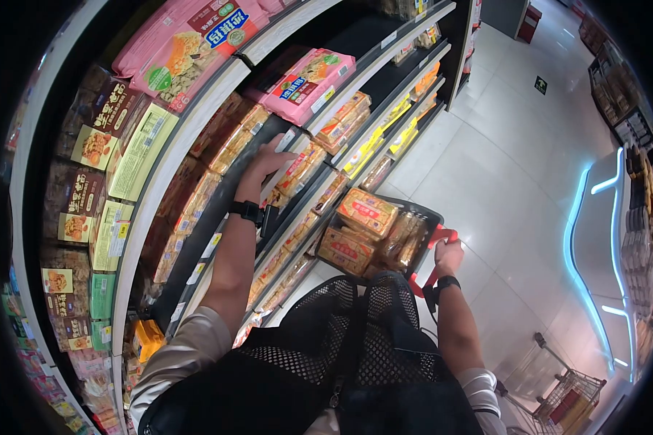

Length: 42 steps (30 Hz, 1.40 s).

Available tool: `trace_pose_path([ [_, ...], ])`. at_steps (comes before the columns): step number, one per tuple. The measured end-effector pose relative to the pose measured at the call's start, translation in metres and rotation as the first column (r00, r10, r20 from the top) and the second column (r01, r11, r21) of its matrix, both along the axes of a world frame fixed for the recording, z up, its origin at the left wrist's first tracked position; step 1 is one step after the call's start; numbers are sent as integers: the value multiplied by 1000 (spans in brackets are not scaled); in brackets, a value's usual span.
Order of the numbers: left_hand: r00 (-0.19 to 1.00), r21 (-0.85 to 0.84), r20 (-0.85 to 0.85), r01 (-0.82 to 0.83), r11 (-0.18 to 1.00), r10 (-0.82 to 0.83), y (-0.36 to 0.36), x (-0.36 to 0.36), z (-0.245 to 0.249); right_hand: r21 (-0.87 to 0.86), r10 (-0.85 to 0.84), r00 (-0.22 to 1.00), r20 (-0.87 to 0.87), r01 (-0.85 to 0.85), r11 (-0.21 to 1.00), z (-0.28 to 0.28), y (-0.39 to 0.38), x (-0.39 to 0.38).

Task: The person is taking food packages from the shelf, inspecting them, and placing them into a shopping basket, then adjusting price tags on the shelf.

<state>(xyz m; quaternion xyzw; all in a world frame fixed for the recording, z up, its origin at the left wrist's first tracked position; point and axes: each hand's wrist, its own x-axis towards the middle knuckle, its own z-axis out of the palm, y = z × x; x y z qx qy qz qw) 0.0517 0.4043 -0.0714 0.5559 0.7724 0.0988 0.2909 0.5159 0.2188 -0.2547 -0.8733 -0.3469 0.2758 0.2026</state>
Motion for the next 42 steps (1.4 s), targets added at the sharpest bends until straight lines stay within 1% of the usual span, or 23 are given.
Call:
trace_pose_path([
  [2, 996, 0, 94, 12, 1000, -12, 10, -5, -8, 6, 2, 1000, -1, -2, 1000, 1, 3, 0],
  [3, 996, 0, 93, 12, 1000, -12, 10, -4, -6, 2, 5, 1000, 2, -5, 1000, 1, 3, 1],
  [9, 999, 12, 46, 16, 1000, -17, 6, 4, 2, 2, 13, 1000, 10, -13, 1000, 0, 8, 3],
  [11, 1000, 22, -23, -13, 1000, 13, -2, 8, 9, 3, 17, 1000, 6, -17, 1000, 1, 11, 4],
  [15, 1000, 23, 7, -11, 1000, 11, -8, 7, 11, 8, 21, 1000, 10, -21, 1000, 1, 14, 5],
  [21, 999, 28, -44, 4, 1000, -2, -10, 11, 15, 8, 20, 1000, 5, -20, 1000, 4, 15, 5],
  [24, 998, 12, -64, -17, 1000, 18, -18, 14, 20, 13, 15, 1000, -8, -15, 1000, 6, 14, 4],
  [26, 994, 184, -75, -62, 981, 76, -37, 6, 18, 15, 8, 1000, -19, -7, 1000, 7, 14, 5],
  [28, 956, 262, -271, -36, 964, 110, -72, -8, 19, 13, 1, 1000, -19, 0, 1000, 2, 13, 6],
  [29, 930, 284, -330, -65, 957, 161, -96, -11, 26, 9, -6, 1000, -23, 7, 1000, 0, 14, 7],
  [30, 897, 306, -388, -92, 948, 212, -120, -16, 32, 52, -3, 1000, 13, 3, 999, -3, 14, 6],
  [31, 877, 297, -420, -112, 948, 235, -142, -27, 32, 91, 2, 999, 50, -7, 996, -6, 13, 6],
  [32, 854, 289, -451, -137, 947, 261, -159, -39, 32, 83, 6, 999, 47, -10, 996, -13, 12, 7],
  [33, 850, 284, -455, -145, 948, 267, -173, -52, 28, 85, 3, 1000, 27, -5, 996, -22, 15, 10],
  [34, 890, 253, -398, -127, 959, 223, -186, -66, 22, 88, 3, 1000, 8, -4, 996, -35, 18, 14],
  [35, 924, 225, -338, -109, 968, 182, -196, -76, 19, 129, 7, 1000, 16, -9, 992, -56, 19, 19],
  [36, 920, 222, -339, -125, 967, 196, -202, -75, 20, 127, 23, 1000, 15, -25, 992, -61, 21, 19],
  [38, 935, 360, -299, -76, 930, 192, -205, -65, 17, 128, 10, 1000, 27, -14, 992, -69, 24, 23],
  [39, 921, 376, -333, -69, 924, 204, -204, -62, 14, 119, 13, 999, 32, -17, 993, -70, 25, 23],
  [42, 921, 390, -332, -63, 919, 204, -194, -53, 11, 108, 48, 997, 54, -54, 993, -71, 23, 25],
])
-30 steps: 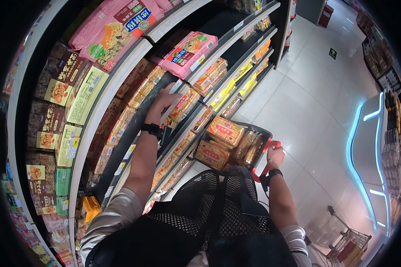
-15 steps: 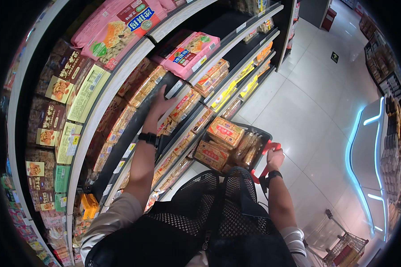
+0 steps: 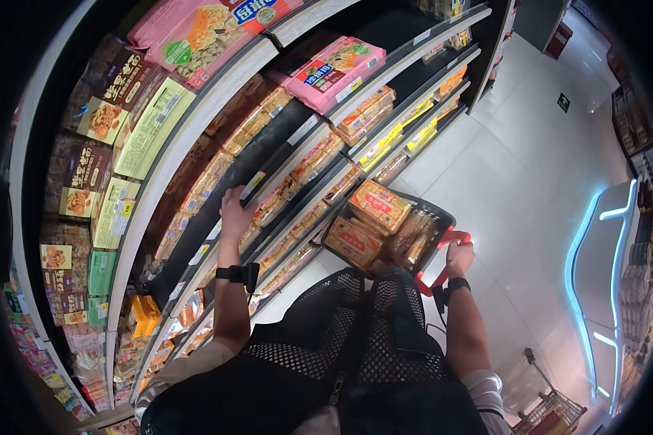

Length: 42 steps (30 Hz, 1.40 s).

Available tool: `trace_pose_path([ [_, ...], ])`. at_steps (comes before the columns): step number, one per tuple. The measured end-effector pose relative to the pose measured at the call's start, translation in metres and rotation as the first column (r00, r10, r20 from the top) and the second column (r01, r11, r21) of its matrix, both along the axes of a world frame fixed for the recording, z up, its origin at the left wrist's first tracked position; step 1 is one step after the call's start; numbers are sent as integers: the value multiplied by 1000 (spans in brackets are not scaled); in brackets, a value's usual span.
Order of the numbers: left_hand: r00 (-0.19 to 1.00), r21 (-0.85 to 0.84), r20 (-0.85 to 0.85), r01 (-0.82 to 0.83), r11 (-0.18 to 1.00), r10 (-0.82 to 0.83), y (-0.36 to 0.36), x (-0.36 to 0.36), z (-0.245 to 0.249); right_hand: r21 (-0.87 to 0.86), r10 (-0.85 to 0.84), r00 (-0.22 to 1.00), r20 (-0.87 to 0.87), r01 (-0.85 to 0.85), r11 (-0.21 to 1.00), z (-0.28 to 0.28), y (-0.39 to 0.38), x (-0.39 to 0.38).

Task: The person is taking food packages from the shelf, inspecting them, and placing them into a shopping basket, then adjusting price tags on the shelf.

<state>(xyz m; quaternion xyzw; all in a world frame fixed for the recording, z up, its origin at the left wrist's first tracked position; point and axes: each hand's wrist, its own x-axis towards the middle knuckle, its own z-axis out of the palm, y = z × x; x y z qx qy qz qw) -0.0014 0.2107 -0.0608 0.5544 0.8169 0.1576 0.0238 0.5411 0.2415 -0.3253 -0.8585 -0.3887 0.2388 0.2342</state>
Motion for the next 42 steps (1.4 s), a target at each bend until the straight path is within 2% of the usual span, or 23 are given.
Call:
trace_pose_path([
  [1, 1000, -17, -14, -11, 1000, 10, 5, 4, 1, 1, 5, 1000, 5, -5, 1000, 12, 1, -3],
  [3, 1000, -2, -14, 15, 1000, -15, 17, 7, -3, -177, -55, 994, -93, 38, 984, 34, 1, -8],
  [8, 998, -10, 29, 50, 999, -50, 48, 28, 6, -158, -55, 995, -87, 41, 987, 29, 0, -6],
  [10, 996, -91, 86, 23, 996, -15, 57, 37, 13, -165, -58, 995, -84, 43, 985, 28, 1, -6],
  [14, 995, -50, 98, 34, 998, -29, 69, 42, 8, -160, -73, 993, -91, 58, 985, 26, 0, -6],
  [16, 998, -82, 64, -6, 997, 12, 71, 45, 9, -163, -75, 993, -92, 59, 985, 27, 0, -6],
  [20, 995, -102, 97, 15, 995, -5, 73, 42, 9, -139, -87, 988, -126, 69, 988, 18, -1, -4],
  [25, 989, -158, 146, 32, 987, -9, 71, 39, 13, -161, -46, 995, -87, 32, 987, 41, -2, -9],
  [26, 989, -157, 149, 28, 987, -4, 67, 39, 11, -158, -45, 995, -95, 29, 987, 35, -2, -7],
  [28, 998, 11, 0, 56, 998, -56, 52, 40, 4, -155, -34, 995, -97, 18, 988, 26, -2, -3],
  [29, 999, 11, 4, 47, 999, -47, 43, 38, 1, -145, -37, 994, -103, 22, 989, 21, -1, -1],
  [31, 988, 141, -87, 137, 981, -125, 19, 28, -1, -142, -25, 994, -111, 9, 990, 2, -3, 5],
  [33, 991, 162, -117, 87, 983, -68, -11, 15, 0, 4, -6, 1000, 11, 5, 1000, -23, -3, 9],
  [34, 989, 186, -141, 58, 981, -32, -27, 8, 1, 22, 16, 999, -27, -16, 1000, -12, -3, 6],
  [35, 989, 180, -148, 39, 983, -12, -42, -1, 3, -9, -12, 995, -101, 11, 1000, -1, -3, 2],
  [36, 985, 154, -159, -48, 987, 73, -58, -13, 5, -44, -47, 985, -169, 40, 998, 26, -4, -7],
  [38, 957, 107, -178, -212, 971, 228, -83, -35, 8, -50, -39, 984, -176, 31, 998, 37, -3, -11],
  [40, 953, 82, -126, -267, 960, 276, -104, -57, 1, -51, -33, 983, -180, 24, 998, 41, -1, -13],
  [42, 966, 85, -74, -243, 966, 249, -112, -68, -3, -38, -55, 976, -211, 48, 998, 39, -1, -12],
])
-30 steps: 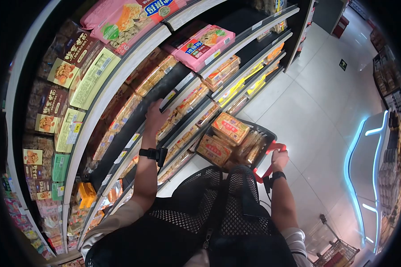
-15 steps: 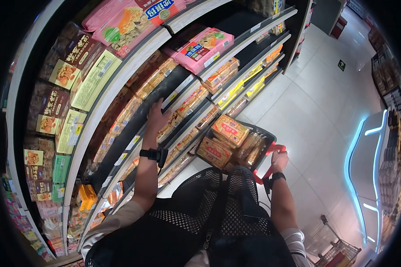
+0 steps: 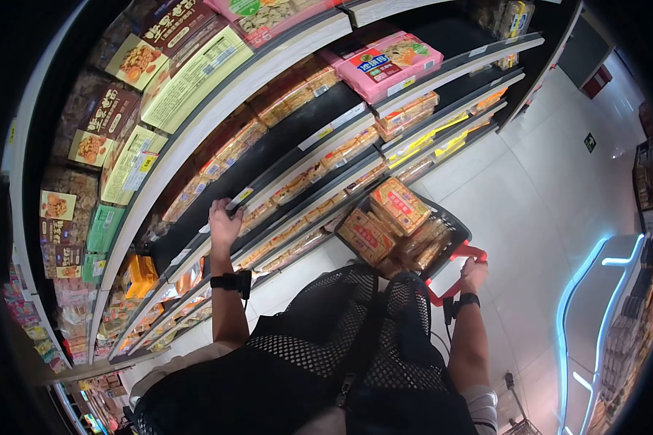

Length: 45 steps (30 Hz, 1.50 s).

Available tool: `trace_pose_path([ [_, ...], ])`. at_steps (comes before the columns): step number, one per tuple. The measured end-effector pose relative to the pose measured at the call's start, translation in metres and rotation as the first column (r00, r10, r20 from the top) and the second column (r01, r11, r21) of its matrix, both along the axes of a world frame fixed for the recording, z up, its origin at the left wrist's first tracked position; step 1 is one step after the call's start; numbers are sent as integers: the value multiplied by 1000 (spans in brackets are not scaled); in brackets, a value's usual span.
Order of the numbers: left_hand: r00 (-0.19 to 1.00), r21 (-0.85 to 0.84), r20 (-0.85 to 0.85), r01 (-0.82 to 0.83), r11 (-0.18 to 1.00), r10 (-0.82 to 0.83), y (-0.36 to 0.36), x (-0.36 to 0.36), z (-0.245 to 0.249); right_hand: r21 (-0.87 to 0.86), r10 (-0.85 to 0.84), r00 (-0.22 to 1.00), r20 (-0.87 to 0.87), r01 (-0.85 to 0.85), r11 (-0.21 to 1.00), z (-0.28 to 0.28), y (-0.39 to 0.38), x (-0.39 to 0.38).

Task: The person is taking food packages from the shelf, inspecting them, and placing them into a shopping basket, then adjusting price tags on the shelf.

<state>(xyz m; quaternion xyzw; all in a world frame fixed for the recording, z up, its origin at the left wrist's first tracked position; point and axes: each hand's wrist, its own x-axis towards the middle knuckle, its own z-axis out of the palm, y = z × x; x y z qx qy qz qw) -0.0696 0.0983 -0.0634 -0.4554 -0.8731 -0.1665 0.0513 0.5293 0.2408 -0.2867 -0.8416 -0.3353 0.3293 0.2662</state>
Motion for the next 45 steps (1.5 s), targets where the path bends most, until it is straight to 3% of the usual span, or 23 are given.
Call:
trace_pose_path([
  [5, 999, 44, -20, 49, 998, -48, 15, 19, 3, -14, 32, 999, 29, -31, 999, -11, -1, 3],
  [12, 985, 81, 51, 158, 984, -163, 63, 42, -5, -71, 28, 998, 54, -25, 997, 21, -9, -10],
  [22, 965, -16, 124, 236, 972, -232, 108, 61, -3, -158, 53, 987, 152, -29, 987, -21, -8, 7],
  [31, 968, -46, 136, 220, 974, -212, 109, 64, 0, -125, 60, 990, 126, -44, 991, -31, -10, 9],
  [33, 956, -43, 161, 256, 966, -246, 107, 63, 2, 73, 62, 966, 252, -82, 994, -49, -11, 12],
  [34, 957, -41, 162, 250, 967, -240, 105, 62, 1, 75, 67, 965, 254, -89, 993, -54, -12, 14],
  [37, 964, 70, 108, 236, 969, -243, 88, 56, -6, 85, 55, 980, 193, -72, 994, -52, -12, 15],
  [39, 969, 151, -83, 243, 958, -232, 65, 46, -4, 35, 36, 995, 88, -39, 999, -31, -12, 8],
  [45, 979, -24, -157, -134, 991, 129, -35, -17, -3, 13, -34, 994, -102, 36, 999, -3, -15, -8],
])
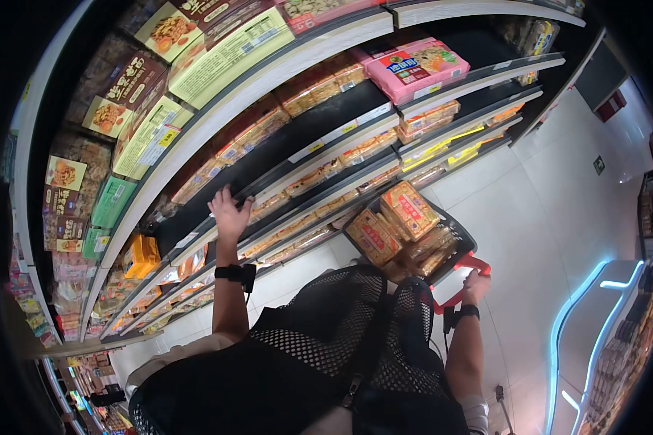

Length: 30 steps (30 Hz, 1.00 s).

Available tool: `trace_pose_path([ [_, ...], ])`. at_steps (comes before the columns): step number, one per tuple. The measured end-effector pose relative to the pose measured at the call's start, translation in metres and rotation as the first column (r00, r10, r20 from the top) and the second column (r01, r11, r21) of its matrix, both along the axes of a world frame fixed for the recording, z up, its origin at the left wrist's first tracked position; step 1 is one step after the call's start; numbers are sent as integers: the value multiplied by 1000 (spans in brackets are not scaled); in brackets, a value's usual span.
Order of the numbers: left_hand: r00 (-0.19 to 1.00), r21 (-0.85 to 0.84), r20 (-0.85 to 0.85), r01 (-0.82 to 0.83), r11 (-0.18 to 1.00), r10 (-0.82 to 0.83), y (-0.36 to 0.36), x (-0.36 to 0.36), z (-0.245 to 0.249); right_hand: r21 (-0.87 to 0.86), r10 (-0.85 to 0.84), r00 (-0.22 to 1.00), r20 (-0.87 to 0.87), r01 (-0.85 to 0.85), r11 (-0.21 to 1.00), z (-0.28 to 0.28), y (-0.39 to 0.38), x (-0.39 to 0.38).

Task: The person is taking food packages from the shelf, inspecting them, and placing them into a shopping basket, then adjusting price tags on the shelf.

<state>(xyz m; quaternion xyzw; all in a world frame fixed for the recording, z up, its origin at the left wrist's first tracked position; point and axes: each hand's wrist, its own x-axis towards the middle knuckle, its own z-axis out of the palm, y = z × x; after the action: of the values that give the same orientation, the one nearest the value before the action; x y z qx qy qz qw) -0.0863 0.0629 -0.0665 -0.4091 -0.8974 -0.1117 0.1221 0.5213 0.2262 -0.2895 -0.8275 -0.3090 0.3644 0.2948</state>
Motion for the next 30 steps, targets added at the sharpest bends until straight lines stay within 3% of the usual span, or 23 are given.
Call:
trace_pose_path([
  [1, 998, -70, 28, -61, 996, 63, -11, -7, 2, 15, -12, 999, -30, 12, 1000, 2, 0, 0],
  [4, 990, -10, 139, -21, 1000, 22, -27, -16, 2, -25, 16, 1000, 19, -16, 1000, 7, 2, -1],
  [7, 997, -10, 72, 24, 1000, -23, -22, -13, 1, -37, 44, 997, 66, -42, 998, 5, 2, -1],
  [13, 987, 120, 100, 112, 986, -124, 17, 17, 9, -51, 33, 997, 70, -30, 998, 12, 0, -3],
  [19, 981, 65, 94, 164, 984, -170, 29, 20, 20, -9, 38, 999, 24, -37, 999, 13, -3, -3],
  [21, 996, -3, 73, 43, 999, -42, 21, 16, 30, 1, 5, 999, 33, -5, 1000, 12, -3, -4],
  [23, 1000, -37, -4, 21, 999, -21, 7, 4, 27, -11, 12, 999, 48, -11, 1000, 17, -4, -6],
  [25, 996, -142, 84, -24, 990, 36, 0, 1, 31, -25, 23, 998, 62, -22, 999, 16, -6, -7],
  [30, 992, -63, 80, 105, 992, -100, 4, -1, 21, 0, 7, 1000, 21, -7, 1000, -4, -10, -3],
])
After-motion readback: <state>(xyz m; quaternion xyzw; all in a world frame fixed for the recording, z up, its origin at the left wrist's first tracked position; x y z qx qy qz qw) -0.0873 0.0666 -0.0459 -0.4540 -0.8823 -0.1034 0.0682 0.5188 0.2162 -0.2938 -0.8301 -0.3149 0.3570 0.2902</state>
